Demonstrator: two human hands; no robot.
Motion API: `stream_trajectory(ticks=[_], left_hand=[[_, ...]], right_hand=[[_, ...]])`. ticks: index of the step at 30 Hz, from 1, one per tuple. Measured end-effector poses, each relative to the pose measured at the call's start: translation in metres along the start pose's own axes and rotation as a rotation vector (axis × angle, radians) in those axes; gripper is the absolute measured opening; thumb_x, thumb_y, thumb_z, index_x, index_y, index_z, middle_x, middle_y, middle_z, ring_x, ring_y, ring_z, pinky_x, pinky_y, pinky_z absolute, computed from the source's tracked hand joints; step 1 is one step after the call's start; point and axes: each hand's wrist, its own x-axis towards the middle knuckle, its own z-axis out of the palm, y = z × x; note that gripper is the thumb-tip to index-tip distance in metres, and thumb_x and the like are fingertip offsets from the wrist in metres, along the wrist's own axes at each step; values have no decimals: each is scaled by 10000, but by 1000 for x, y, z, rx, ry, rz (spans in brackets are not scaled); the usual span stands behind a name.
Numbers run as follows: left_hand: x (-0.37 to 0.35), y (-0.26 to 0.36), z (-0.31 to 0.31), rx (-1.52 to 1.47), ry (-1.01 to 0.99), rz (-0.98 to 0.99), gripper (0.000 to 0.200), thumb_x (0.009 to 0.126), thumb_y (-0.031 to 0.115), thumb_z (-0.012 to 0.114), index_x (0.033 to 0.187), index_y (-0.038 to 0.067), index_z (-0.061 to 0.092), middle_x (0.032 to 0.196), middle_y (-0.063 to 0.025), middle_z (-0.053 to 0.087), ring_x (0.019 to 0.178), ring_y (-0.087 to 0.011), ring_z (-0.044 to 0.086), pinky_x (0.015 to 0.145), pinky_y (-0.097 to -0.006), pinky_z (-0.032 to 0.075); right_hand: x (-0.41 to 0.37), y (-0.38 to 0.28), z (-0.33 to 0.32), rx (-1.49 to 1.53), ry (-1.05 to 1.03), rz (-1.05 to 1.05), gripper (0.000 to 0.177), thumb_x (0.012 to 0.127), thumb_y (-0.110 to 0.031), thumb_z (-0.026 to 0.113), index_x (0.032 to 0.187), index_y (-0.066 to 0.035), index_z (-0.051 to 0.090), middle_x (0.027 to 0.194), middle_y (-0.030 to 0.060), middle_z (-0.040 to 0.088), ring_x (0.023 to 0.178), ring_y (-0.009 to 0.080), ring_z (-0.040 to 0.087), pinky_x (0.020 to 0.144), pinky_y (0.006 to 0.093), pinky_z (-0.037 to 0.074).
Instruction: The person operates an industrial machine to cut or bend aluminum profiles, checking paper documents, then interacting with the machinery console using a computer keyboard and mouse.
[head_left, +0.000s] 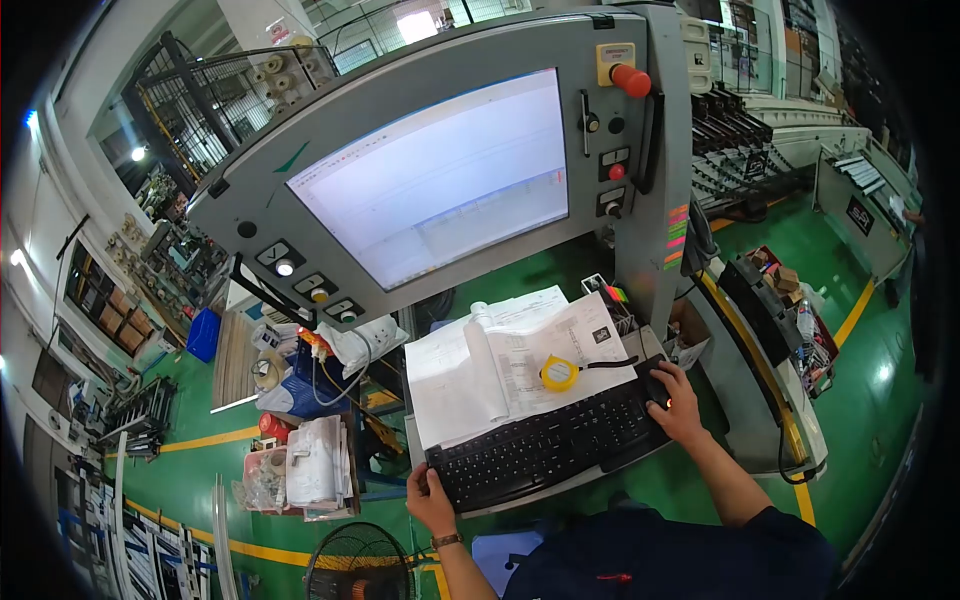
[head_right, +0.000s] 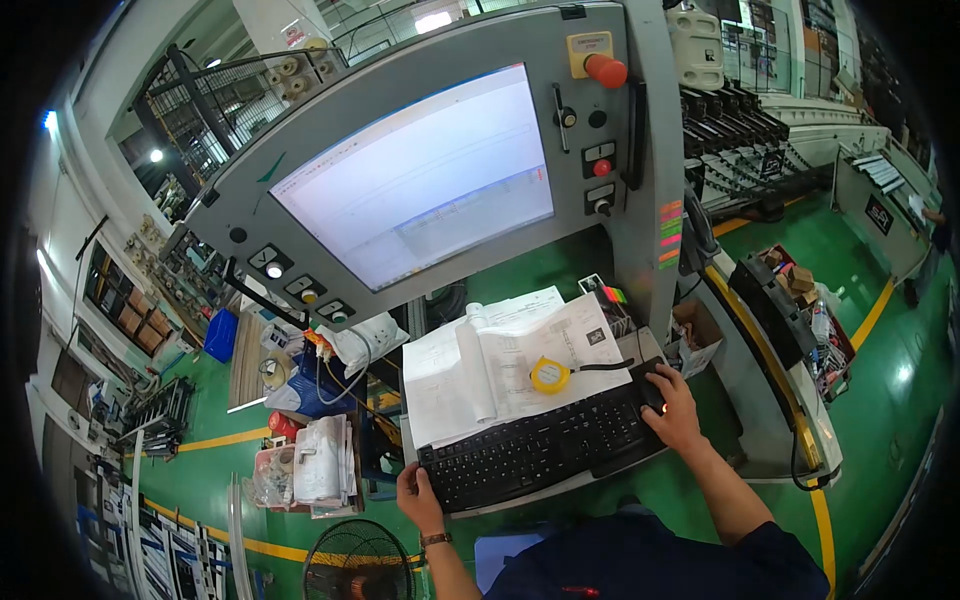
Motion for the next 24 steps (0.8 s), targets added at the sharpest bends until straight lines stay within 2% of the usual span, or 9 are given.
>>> stream_trajectory(ticks=[4,13,16,24], left_hand=[[-1,-2,3,16,32,-18,269,1077,172,785,1259,-25,769,1092,-77,805,943,-139,723,840,-322,591],[-2,-12,4,29,67,-1,254,1064,179,801,1235,-8,793,1069,-88,814,912,-150,724,817,-332,592],[-3,-6,4,38,59,-42,242,1064,173,797,1226,-7,798,1079,-87,818,916,-151,727,819,-333,593],[-5,-15,3,62,69,-3,221,1058,137,779,1223,-10,797,1101,-106,822,933,-177,736,847,-347,596]], right_hand=[[0,1,0,-9,1,-12,665,820,-187,814,1453,-50,661,1563,225,578,1441,466,577,1197,534,486],[0,1,1,-8,-2,-33,646,822,-145,809,1445,-51,667,1559,231,572,1427,468,588,1190,531,498],[0,1,3,-18,6,-47,637,819,-139,810,1436,-50,673,1558,234,571,1425,469,589,1188,530,501],[2,3,3,-29,-11,-52,610,826,-131,804,1418,-38,686,1567,240,561,1428,470,585,1189,530,498]])
